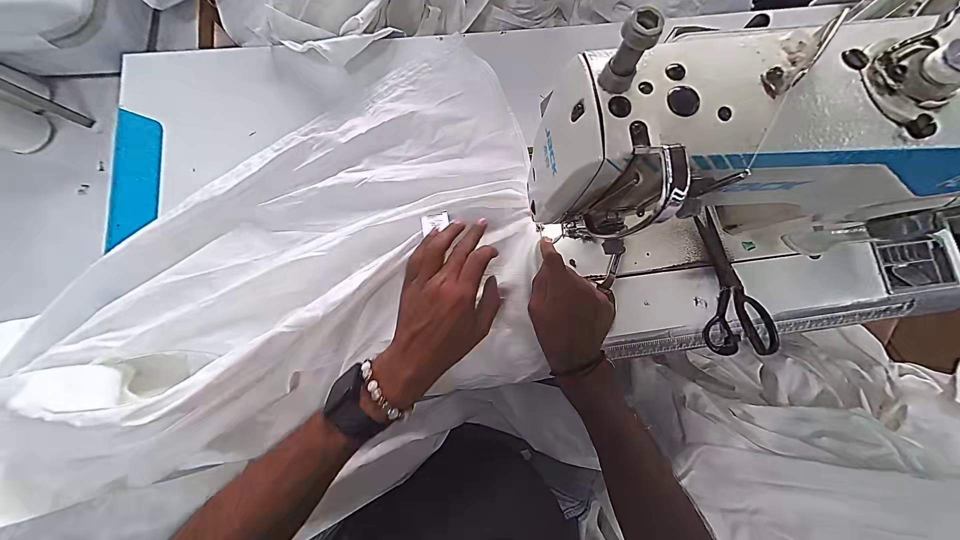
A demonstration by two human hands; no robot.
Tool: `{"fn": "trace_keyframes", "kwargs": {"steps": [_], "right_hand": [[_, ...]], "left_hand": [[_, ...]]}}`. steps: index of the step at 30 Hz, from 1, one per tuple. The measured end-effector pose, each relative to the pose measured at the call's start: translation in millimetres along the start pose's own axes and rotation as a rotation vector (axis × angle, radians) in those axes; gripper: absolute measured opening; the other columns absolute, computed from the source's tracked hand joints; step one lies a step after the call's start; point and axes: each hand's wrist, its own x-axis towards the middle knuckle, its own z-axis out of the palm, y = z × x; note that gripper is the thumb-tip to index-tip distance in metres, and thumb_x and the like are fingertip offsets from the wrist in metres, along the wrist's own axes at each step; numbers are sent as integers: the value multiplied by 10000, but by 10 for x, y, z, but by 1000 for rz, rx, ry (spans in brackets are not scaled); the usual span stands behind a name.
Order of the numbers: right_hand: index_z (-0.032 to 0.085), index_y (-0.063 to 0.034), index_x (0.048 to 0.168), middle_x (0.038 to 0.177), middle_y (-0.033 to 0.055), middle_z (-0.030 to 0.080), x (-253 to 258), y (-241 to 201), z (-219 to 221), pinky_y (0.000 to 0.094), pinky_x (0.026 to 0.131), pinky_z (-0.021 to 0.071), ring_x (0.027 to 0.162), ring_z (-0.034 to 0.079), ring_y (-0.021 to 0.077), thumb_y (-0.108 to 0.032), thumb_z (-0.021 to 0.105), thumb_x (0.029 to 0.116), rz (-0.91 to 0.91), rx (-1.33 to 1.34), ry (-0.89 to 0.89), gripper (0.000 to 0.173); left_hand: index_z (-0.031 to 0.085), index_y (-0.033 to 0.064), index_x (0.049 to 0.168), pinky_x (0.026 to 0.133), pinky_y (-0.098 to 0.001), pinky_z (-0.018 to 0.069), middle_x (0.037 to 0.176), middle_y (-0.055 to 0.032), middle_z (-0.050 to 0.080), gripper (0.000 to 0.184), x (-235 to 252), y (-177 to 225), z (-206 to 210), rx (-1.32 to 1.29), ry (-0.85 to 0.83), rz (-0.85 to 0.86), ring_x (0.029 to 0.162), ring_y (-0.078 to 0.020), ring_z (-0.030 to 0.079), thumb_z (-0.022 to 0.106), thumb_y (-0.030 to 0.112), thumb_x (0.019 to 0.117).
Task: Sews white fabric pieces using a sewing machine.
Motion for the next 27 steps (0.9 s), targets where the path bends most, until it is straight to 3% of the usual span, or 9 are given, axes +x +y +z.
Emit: {"fn": "trace_keyframes", "kwargs": {"steps": [3, 5, 7, 12, 14, 16, 19, 23, 27], "right_hand": [[708, -307, 1320, 987, 77, 655, -166, 89, -11, 413, 752, 470, 932, 610, 265, -249, 524, 1014, -48, 42, 39, 362], [679, -353, 1357, 1151, 119, 642, -232, 153, -49, 489, 886, 433, 1091, 575, 318, -309, 517, 1029, -53, 75, -6, 369], [631, -364, 1411, 1335, 125, 625, -278, 149, -69, 539, 978, 415, 1237, 550, 339, -416, 487, 1041, -60, 59, -50, 400], [446, -301, 1574, 1621, 126, 412, -409, 86, -64, 631, 1193, 240, 1500, 346, 372, -712, 344, 993, -114, -4, -161, 719], [472, -280, 1559, 1620, 114, 417, -395, 99, -115, 616, 1195, 247, 1503, 346, 358, -719, 350, 989, -120, 37, -189, 730], [695, -233, 1341, 1446, 69, 608, -318, 247, -231, 522, 1097, 419, 1363, 523, 301, -552, 505, 1016, -107, 210, -106, 493], [761, -131, 1130, 1153, 87, 728, -117, 623, -356, 457, 873, 566, 1055, 682, 275, -219, 580, 1009, -7, 307, 54, 235], [780, -217, 1165, 1140, 99, 713, 88, 1068, -357, 477, 807, 561, 1024, 674, 292, -154, 587, 966, -4, 287, -56, 284], [775, -238, 1185, 1017, 75, 698, 149, 808, -169, 438, 758, 538, 931, 652, 262, -271, 613, 1006, -134, 274, -59, 244]], "left_hand": [[548, 185, 1488, 1188, -707, 147, 1616, -96, 424, 621, -612, -47, -185, 79, 5, -385, 1517, -387, 312, 412, 562, 1014], [446, 291, 1566, 1181, -731, 103, 1664, -13, 355, 649, -863, -434, -165, 95, -55, -523, 1551, -351, 254, 279, 634, 1041], [462, 360, 1543, 1205, -659, 141, 1641, 106, 384, 585, -846, -975, -175, 110, -42, -446, 1546, -243, 285, 246, 604, 1058], [338, 350, 1611, 1171, -612, 265, 1692, 118, 268, 800, 10, -2047, -403, 163, -287, -25, 1528, -246, 316, 315, 795, 946], [348, 265, 1610, 1178, -661, 272, 1692, 23, 291, 803, 347, -1854, -545, 224, -391, -17, 1534, -331, 305, 393, 744, 968], [597, 105, 1414, 1075, -728, 348, 1509, -136, 540, 519, 536, -1221, -618, 185, -318, 39, 1386, -466, 464, 641, 413, 999], [736, 103, 1127, 1066, -437, 472, 1253, -39, 698, 243, 601, -421, -262, -252, -50, 202, 1250, -239, 597, 550, 124, 972], [711, 159, 1294, 1144, -418, 422, 1395, -12, 645, 344, 582, -321, 377, -212, -31, 480, 1346, -228, 548, 493, 227, 1038], [656, 191, 1390, 1160, -434, 383, 1480, 20, 590, 414, 557, -399, 383, -157, -88, 515, 1402, -221, 496, 450, 282, 1043]]}}
